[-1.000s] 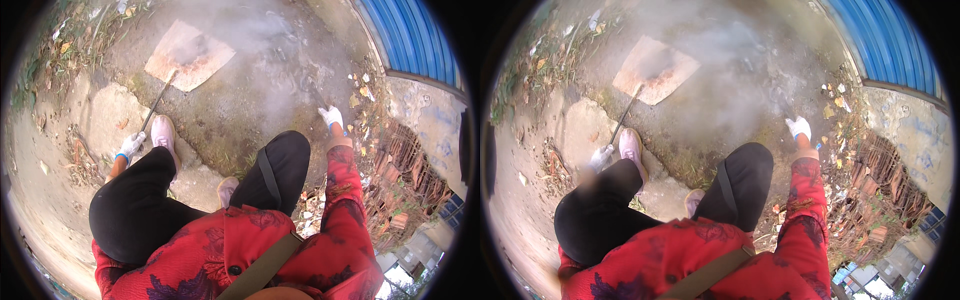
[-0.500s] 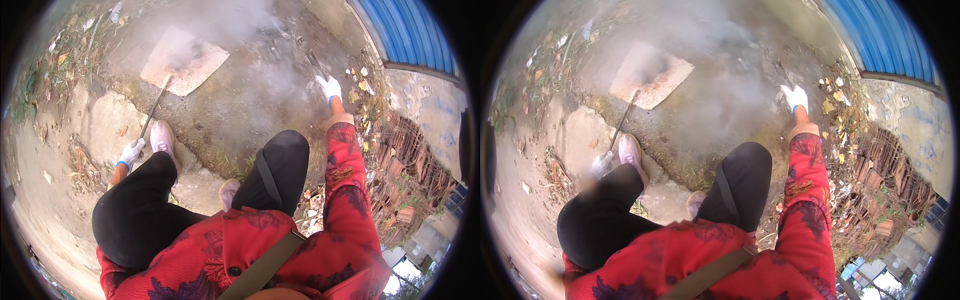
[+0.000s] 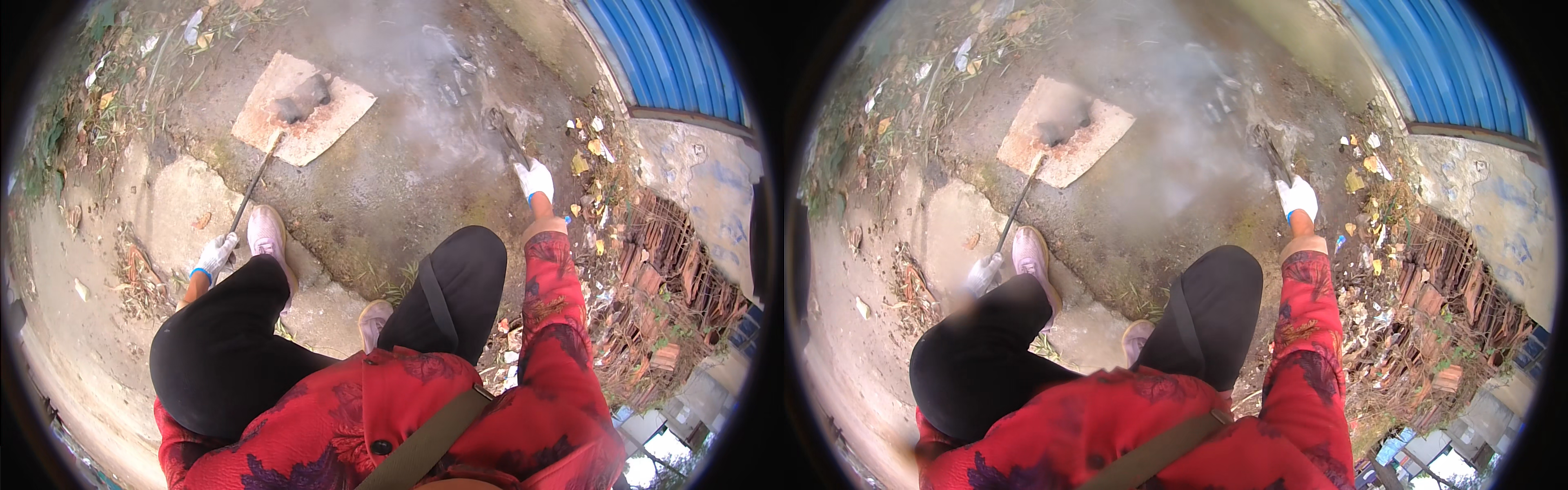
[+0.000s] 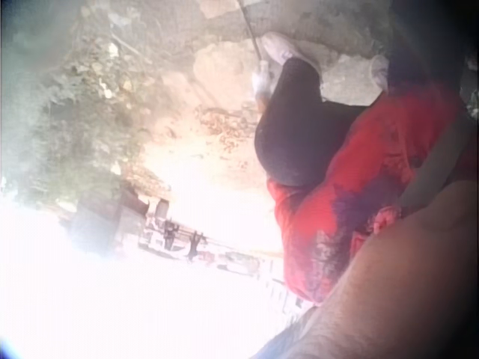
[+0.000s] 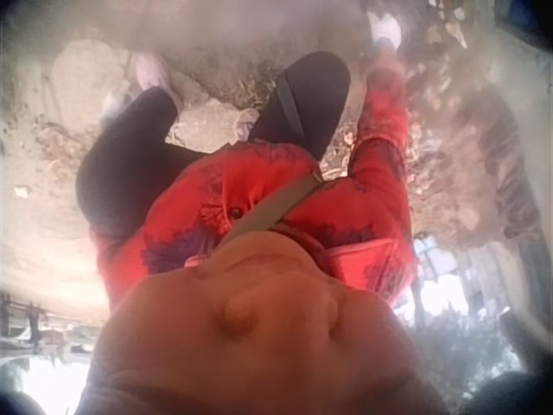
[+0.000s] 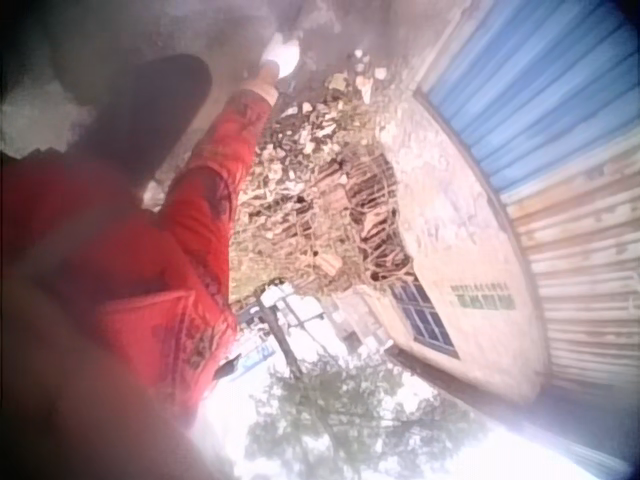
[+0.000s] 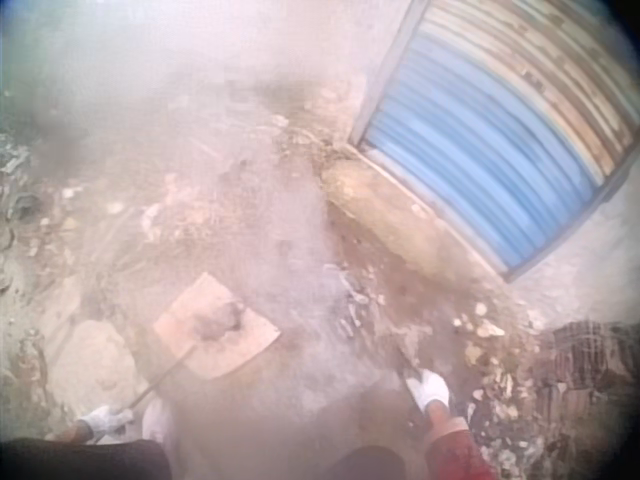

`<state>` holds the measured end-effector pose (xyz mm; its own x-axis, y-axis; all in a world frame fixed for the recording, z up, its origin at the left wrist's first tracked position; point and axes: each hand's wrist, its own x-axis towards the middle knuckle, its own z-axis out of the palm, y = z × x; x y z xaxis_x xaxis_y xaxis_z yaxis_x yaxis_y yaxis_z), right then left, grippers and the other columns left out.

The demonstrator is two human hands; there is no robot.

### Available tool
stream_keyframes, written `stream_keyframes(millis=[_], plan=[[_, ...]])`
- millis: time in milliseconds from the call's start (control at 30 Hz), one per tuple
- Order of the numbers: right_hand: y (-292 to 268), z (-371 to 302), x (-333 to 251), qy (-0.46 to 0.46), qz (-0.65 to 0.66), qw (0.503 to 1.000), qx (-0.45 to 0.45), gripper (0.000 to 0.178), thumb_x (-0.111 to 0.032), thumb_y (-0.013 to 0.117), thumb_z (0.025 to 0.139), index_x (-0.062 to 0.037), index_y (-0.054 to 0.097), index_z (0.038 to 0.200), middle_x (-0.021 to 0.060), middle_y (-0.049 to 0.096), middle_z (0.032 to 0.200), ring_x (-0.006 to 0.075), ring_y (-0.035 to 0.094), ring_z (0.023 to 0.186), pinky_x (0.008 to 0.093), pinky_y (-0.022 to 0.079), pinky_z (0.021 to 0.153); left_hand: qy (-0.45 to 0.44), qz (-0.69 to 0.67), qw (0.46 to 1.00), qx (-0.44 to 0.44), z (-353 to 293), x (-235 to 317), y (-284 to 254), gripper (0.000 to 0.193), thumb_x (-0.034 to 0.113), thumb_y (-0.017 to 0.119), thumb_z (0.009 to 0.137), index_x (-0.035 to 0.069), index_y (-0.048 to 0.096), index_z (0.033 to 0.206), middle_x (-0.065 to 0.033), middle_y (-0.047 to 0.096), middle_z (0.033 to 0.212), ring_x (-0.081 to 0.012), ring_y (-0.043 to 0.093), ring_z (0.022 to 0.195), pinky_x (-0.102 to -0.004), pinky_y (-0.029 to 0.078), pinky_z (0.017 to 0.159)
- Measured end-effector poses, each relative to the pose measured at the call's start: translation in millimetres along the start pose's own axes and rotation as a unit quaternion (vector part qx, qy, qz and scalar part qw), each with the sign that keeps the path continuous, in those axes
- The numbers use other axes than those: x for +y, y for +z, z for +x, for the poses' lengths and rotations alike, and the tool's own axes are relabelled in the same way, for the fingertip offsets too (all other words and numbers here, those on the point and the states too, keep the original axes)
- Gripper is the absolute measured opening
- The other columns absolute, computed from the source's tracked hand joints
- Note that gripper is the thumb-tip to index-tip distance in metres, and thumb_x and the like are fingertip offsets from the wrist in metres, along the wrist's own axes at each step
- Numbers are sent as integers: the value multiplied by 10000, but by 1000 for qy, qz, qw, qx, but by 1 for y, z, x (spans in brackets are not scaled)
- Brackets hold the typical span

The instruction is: The person retrieves charcoal briquettes from a cart, places them on a flat board, and carries them to a small fire on the ground. They squat and use a metal rod and tongs to arrange and stoke the briquettes until they are glowing, then return the board to the cart.

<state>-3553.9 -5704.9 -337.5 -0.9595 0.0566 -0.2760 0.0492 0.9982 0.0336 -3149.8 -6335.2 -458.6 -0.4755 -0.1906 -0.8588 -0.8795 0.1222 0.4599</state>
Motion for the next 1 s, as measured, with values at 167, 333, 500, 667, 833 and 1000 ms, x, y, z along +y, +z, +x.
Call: stream_keyframes(millis=[167,333,500,667,833,1000], plan=[[-26,35,-70,-29,-9,998,49,642,-504,614,866,45,552,1195,298,644,1109,443,616,1059,481,492,902,25,50,998,21,-4,4,0,476,485,496,983,34,647,974,-48,583,626,-154,558,541,-313,449,522],[-30,60,-148,-103,14,995,6,669,-507,624,853,63,512,1183,327,632,1094,461,609,1053,500,490,891,4,34,999,13,-6,8,0,465,481,503,979,37,644,974,-60,593,640,-157,583,570,-320,468,545],[-4,65,-199,-136,-32,990,-15,639,-505,573,885,16,516,1251,281,617,1201,429,576,1152,478,458,976,20,34,999,23,0,0,1,465,483,523,971,35,634,914,-68,624,655,-164,615,578,-316,497,554],[2,88,-228,-87,-50,994,-49,594,-487,563,891,-33,557,1275,235,604,1266,387,561,1200,461,452,1000,-6,57,998,12,7,-6,0,439,457,507,981,41,646,985,-62,620,686,-172,606,603,-338,485,572],[1,97,-244,-91,-77,991,-58,572,-481,577,875,-59,594,1261,204,590,1303,368,552,1218,447,446,1015,13,37,999,8,5,-6,-2,446,476,519,980,49,647,978,-54,622,691,-162,593,599,-323,479,567],[13,90,-218,-154,-66,984,-67,670,-518,584,859,-16,566,1303,227,574,1320,375,529,1249,426,418,1052,21,5,1000,-11,7,-11,-1,441,490,522,979,67,646,966,-38,607,670,-148,582,594,-310,474,563]])
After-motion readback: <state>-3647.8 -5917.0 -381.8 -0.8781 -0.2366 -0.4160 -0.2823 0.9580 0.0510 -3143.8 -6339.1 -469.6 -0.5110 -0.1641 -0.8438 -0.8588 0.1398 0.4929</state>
